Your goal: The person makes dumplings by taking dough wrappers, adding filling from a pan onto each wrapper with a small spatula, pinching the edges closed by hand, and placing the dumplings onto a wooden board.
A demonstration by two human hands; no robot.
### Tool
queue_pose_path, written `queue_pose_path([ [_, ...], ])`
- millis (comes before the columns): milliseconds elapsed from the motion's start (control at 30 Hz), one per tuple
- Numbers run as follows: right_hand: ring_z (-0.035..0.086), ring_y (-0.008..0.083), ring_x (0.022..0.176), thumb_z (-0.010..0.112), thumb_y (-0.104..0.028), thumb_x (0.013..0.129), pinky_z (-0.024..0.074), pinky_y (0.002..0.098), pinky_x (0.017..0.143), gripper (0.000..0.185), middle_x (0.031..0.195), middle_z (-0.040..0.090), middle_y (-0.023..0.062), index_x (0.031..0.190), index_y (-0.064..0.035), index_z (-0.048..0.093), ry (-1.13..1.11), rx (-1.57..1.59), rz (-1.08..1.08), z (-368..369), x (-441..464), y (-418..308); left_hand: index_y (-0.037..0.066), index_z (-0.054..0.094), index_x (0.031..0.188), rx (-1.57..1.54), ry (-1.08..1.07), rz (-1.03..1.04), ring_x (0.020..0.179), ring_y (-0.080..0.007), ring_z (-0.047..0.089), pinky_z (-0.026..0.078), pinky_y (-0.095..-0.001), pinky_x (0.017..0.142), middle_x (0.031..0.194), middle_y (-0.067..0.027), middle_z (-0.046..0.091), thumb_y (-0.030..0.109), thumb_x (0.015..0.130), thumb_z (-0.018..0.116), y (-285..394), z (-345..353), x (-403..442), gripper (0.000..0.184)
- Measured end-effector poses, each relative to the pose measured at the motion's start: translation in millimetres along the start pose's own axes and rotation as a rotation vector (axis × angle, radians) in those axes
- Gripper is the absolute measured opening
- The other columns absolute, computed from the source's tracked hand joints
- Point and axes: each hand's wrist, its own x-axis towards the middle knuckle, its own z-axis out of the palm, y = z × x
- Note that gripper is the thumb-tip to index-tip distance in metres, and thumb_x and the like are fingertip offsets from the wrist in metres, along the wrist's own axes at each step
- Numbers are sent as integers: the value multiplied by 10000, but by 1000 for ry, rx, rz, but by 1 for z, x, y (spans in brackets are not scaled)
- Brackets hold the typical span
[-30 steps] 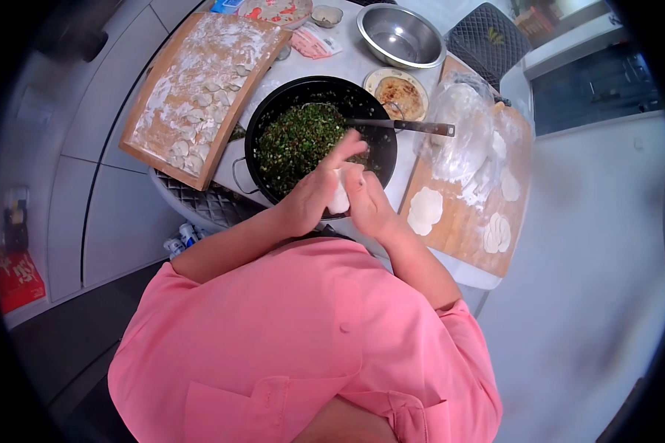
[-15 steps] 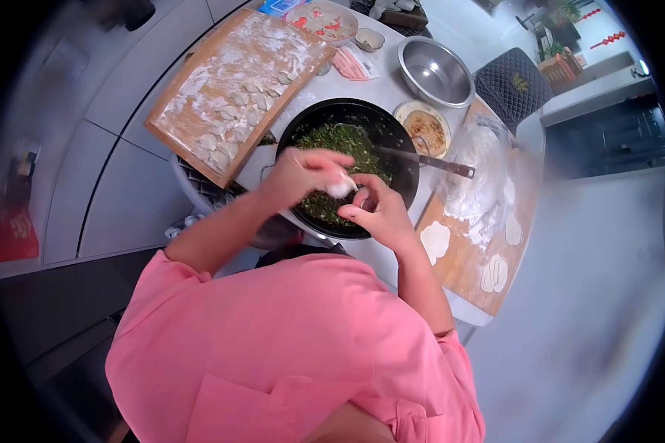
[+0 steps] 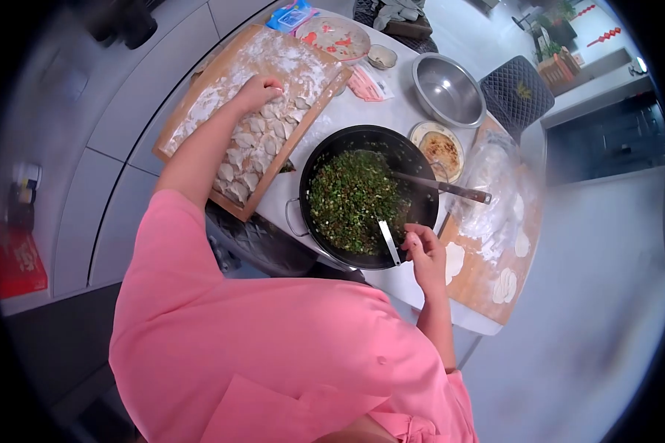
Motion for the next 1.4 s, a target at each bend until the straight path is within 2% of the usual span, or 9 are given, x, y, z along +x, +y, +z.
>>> queue_pose_path([
  [267,445,43,571,536,-214,907,367,188,518,235,711,565,9,1031,-22,593,110,15,54,-8,-3,-3,80,667,904,53,-26,30,681,-100,518,421,-252,641,718,-16,584,103,752,575,-29,14,14,179],
  [467,438,43,555,510,-219,918,355,185,506,243,675,559,11,1013,-15,600,167,18,26,-18,-4,8,63,662,953,44,-50,-54,764,-153,564,434,-288,711,854,-73,640,99,723,560,-30,17,15,254],
  [533,442,44,552,509,-220,918,362,189,506,246,668,559,12,1009,-14,606,203,20,51,-24,-5,9,92,657,927,74,-20,7,531,-91,444,384,-290,508,606,16,505,96,750,574,-31,20,16,196],
  [667,476,61,567,497,-231,916,392,214,522,273,677,565,25,998,5,609,362,-49,52,-63,-14,32,94,640,1004,-43,-47,97,656,-93,519,433,-268,579,799,-20,600,65,742,557,-51,22,25,277],
  [800,484,77,566,521,-242,883,399,220,537,277,682,574,43,934,10,623,624,35,87,-130,-20,85,112,565,1169,-56,-5,-189,893,-137,552,427,-261,802,1039,-54,608,83,760,558,-10,14,6,410],
  [867,480,75,562,546,-220,859,401,222,537,245,673,573,40,934,-1,627,798,10,167,-152,-21,114,111,564,1170,52,58,-45,906,-134,550,424,-263,808,1064,-49,602,103,776,563,-34,1,19,394],
  [1000,604,156,663,595,-154,788,475,284,637,173,727,637,88,884,-15,629,739,-366,209,-176,-10,185,105,572,1154,192,232,231,942,-115,538,413,-256,826,1088,-40,597,158,820,570,-4,6,-2,338],
  [1133,630,195,740,614,-159,766,484,319,700,172,784,655,101,873,-25,626,672,-193,361,-167,4,171,102,576,1146,186,183,185,970,-116,533,412,-258,832,1096,-28,593,174,840,558,55,27,-50,314],
  [1400,616,255,751,625,-195,746,468,353,700,175,785,642,118,829,-41,616,508,-503,303,-173,22,180,59,556,1161,98,98,200,956,-113,536,430,-258,831,1135,-37,570,106,852,541,107,70,-112,313],
])
